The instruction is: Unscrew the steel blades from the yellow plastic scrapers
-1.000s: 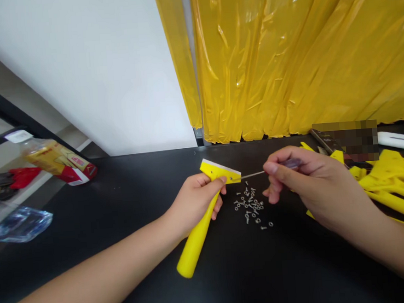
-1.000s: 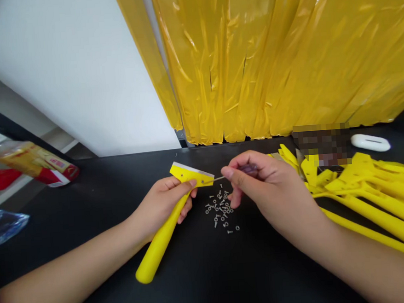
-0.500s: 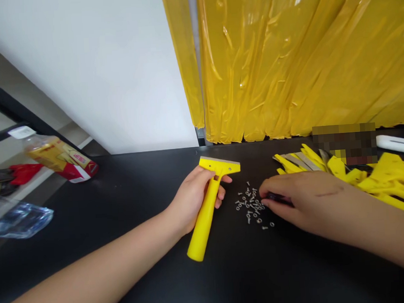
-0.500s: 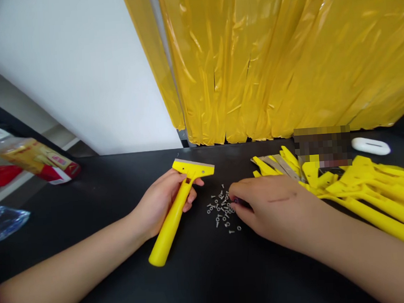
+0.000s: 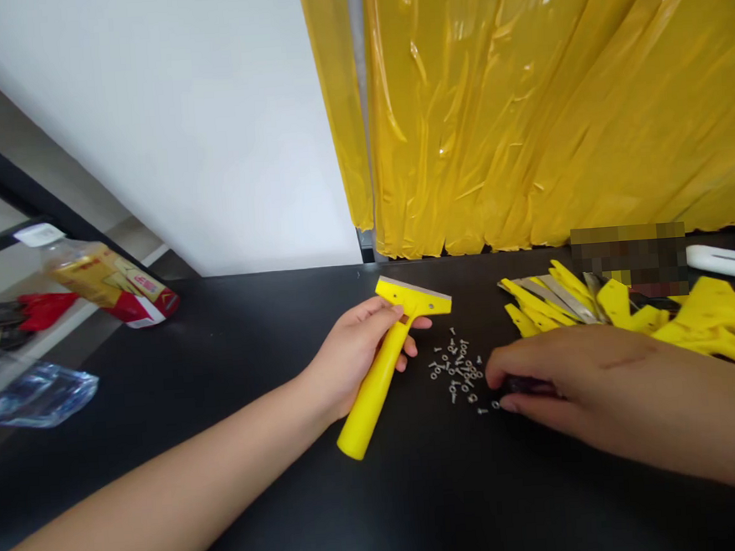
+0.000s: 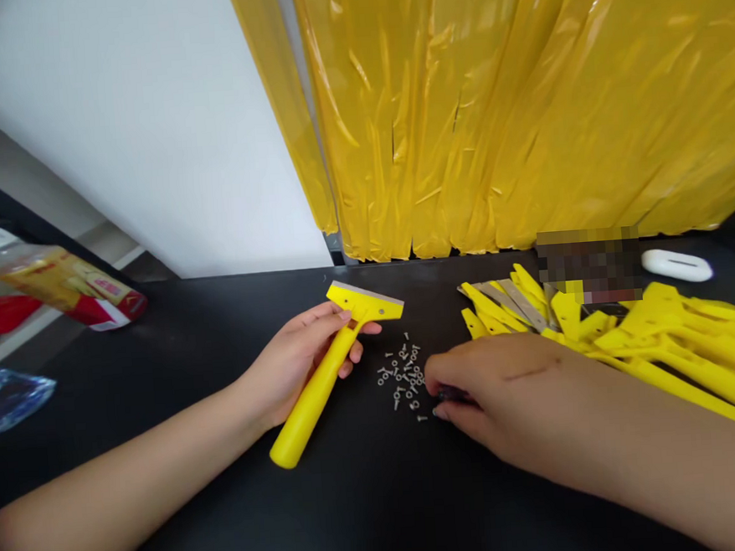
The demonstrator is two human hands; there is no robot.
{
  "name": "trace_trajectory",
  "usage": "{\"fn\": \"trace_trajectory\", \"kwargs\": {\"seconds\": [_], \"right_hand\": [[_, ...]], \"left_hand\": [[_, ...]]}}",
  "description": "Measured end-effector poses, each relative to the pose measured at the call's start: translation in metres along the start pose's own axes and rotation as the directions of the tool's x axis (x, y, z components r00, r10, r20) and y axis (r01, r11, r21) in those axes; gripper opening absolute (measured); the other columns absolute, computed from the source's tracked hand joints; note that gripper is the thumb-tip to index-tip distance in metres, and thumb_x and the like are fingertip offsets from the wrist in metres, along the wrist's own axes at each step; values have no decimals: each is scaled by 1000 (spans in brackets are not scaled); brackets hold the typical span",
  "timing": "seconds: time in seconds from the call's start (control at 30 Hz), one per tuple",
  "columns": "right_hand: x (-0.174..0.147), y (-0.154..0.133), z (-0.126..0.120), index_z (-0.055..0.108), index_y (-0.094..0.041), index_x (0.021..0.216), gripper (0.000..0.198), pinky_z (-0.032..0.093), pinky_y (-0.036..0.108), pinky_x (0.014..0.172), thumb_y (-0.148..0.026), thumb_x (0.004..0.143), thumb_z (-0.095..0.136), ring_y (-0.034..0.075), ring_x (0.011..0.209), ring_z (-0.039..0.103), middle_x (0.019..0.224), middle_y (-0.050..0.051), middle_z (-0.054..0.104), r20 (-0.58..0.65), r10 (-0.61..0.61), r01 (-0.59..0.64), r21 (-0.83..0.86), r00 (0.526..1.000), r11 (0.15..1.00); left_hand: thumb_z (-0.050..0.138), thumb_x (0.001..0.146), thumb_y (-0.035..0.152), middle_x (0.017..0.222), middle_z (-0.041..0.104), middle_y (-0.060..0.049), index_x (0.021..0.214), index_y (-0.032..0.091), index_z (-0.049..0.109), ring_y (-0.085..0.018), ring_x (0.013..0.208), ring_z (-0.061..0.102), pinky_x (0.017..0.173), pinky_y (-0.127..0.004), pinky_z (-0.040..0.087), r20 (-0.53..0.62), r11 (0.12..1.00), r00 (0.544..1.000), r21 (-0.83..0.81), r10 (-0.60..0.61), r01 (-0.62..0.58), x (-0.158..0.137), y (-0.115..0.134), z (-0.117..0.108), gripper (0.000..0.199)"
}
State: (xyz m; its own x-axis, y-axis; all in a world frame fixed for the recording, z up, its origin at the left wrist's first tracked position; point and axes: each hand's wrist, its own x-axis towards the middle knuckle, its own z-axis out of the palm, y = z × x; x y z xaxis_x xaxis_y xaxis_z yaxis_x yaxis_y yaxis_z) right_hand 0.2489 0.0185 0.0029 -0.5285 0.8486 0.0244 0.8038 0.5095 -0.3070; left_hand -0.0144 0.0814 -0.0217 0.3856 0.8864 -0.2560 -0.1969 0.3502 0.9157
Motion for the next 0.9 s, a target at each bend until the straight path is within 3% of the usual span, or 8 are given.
{"fn": "trace_trajectory", "kwargs": {"seconds": [0.23,0.63,0.73,0.83,0.9], "right_hand": [[3,-4,7,71,-30,90,12,48,32,70,-20,92,66,23,78,73,86,-1,77,136,46,-47,3,990,999],[10,-7,15,63,-27,85,7,41,31,66,-23,91,61,20,72,66,78,-1,70,88,41,-43,20,995,999],[16,1,8,69,-28,87,8,41,32,64,-29,91,61,19,68,63,77,-2,70,-18,155,-150,149,988,977],[22,8,-3,73,-28,91,16,45,33,65,-41,91,65,21,74,65,83,1,74,-164,326,-249,369,931,895],[23,7,-10,75,-26,91,25,47,32,65,-49,93,66,22,77,65,85,2,74,-195,367,-234,490,909,840]], "left_hand": [[63,105,22,115,81,-16,105,15,66,-12,68,68,56,-22,54,27,1000,1000,18,-5,4,1,0,-2,8],[70,100,27,115,83,-17,104,15,70,-13,65,69,52,-22,54,58,1000,998,5,2,-2,-1,1,-2,13],[72,100,28,113,83,-19,106,14,71,-13,60,69,47,-20,50,189,996,982,-89,-9,26,-7,5,1,16],[72,103,33,106,84,-18,108,14,74,-13,57,70,44,-19,49,446,978,894,-167,-36,123,-22,9,8,20],[75,102,35,103,84,-17,111,14,76,-14,60,71,46,-18,50,538,965,838,-159,-93,209,-33,8,15,22]]}}
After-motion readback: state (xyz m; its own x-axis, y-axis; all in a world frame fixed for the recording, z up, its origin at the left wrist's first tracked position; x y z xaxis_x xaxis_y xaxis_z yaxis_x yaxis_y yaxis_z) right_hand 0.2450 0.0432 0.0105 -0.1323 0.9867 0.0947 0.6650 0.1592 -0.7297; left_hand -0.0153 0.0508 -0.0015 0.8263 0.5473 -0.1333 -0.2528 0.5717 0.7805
